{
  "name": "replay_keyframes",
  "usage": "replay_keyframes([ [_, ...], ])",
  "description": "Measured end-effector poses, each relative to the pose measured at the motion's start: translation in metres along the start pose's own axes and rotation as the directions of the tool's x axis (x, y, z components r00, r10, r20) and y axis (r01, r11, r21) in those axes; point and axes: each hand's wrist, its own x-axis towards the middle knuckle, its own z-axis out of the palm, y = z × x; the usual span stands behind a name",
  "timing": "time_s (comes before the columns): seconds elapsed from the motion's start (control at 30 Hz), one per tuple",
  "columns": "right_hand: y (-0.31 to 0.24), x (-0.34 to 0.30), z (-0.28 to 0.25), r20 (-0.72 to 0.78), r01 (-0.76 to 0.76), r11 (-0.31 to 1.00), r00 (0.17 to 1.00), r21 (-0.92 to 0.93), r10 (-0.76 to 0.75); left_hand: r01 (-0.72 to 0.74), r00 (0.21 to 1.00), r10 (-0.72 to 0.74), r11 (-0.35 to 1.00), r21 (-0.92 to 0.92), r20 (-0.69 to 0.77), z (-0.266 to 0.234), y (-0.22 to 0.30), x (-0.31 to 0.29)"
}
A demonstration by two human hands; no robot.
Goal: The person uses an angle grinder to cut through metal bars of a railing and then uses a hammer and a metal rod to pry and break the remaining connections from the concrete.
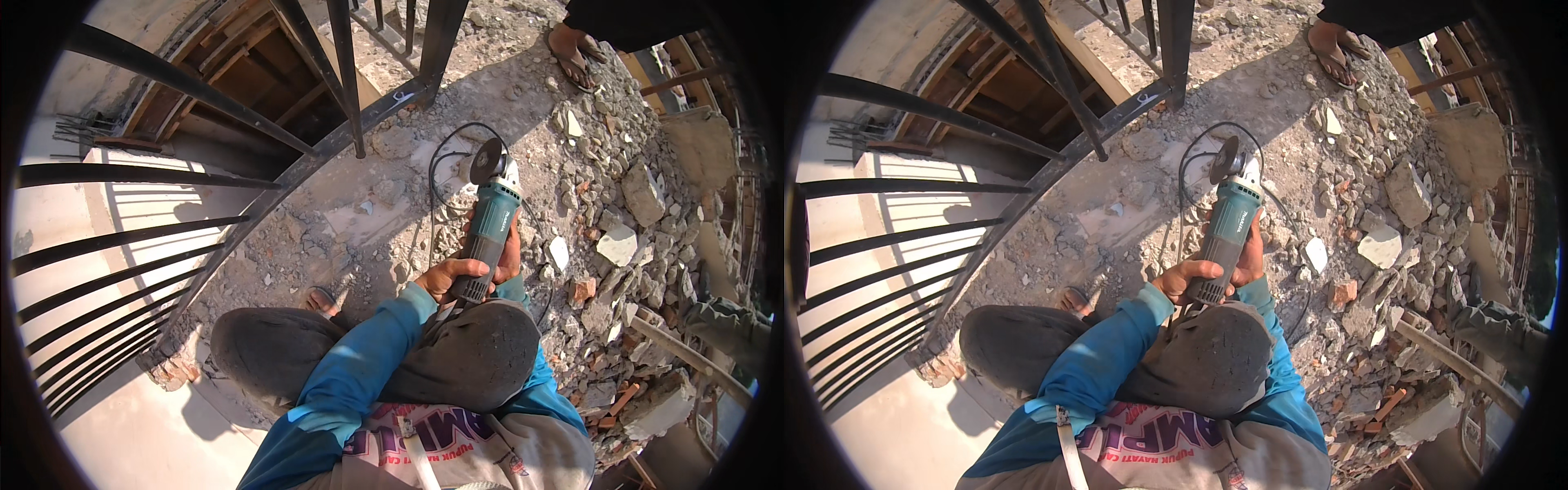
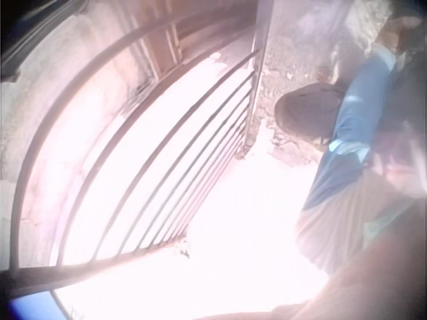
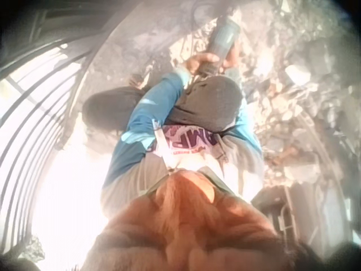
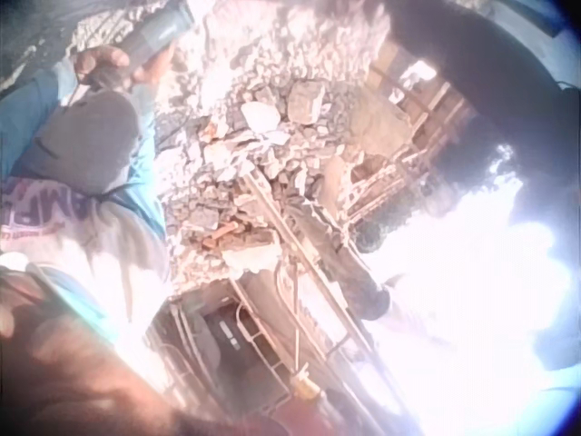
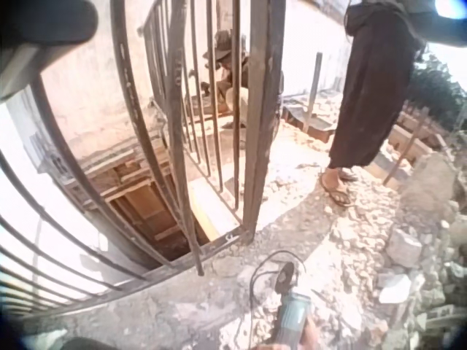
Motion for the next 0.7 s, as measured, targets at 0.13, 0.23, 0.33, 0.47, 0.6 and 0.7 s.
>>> replay_keyframes([
  [0.13, -0.006, 0.011, 0.007, -0.052, -0.068, 0.971, 0.997, -0.230, 0.058, -0.135, 0.984, 0.160, 0.951, 0.280, -0.071, -0.003, 0.011, 0.002],
  [0.23, -0.013, 0.012, 0.054, -0.271, -0.155, 0.900, 0.962, -0.407, 0.043, -0.424, 0.793, 0.597, 0.682, 0.596, -0.119, 0.003, 0.015, 0.017],
  [0.33, -0.011, 0.021, 0.052, -0.173, -0.072, 0.601, 0.979, -0.796, -0.111, -0.102, 0.666, 0.675, 0.504, 0.858, -0.318, 0.007, 0.019, 0.023],
  [0.47, -0.014, 0.044, 0.081, -0.277, -0.254, 0.384, 0.961, -0.888, -0.006, -0.127, 0.630, 0.687, 0.551, 0.825, -0.362, 0.014, 0.027, 0.013],
  [0.6, -0.012, 0.067, 0.069, -0.258, -0.263, 0.447, 0.963, -0.855, 0.074, -0.387, 0.669, 0.587, 0.799, 0.461, -0.456, 0.011, 0.017, 0.005],
  [0.7, 0.000, 0.080, 0.064, -0.156, -0.202, 0.564, 0.979, -0.801, 0.128, -0.412, 0.861, 0.428, 0.904, 0.115, -0.274, -0.019, 0.024, 0.001],
])
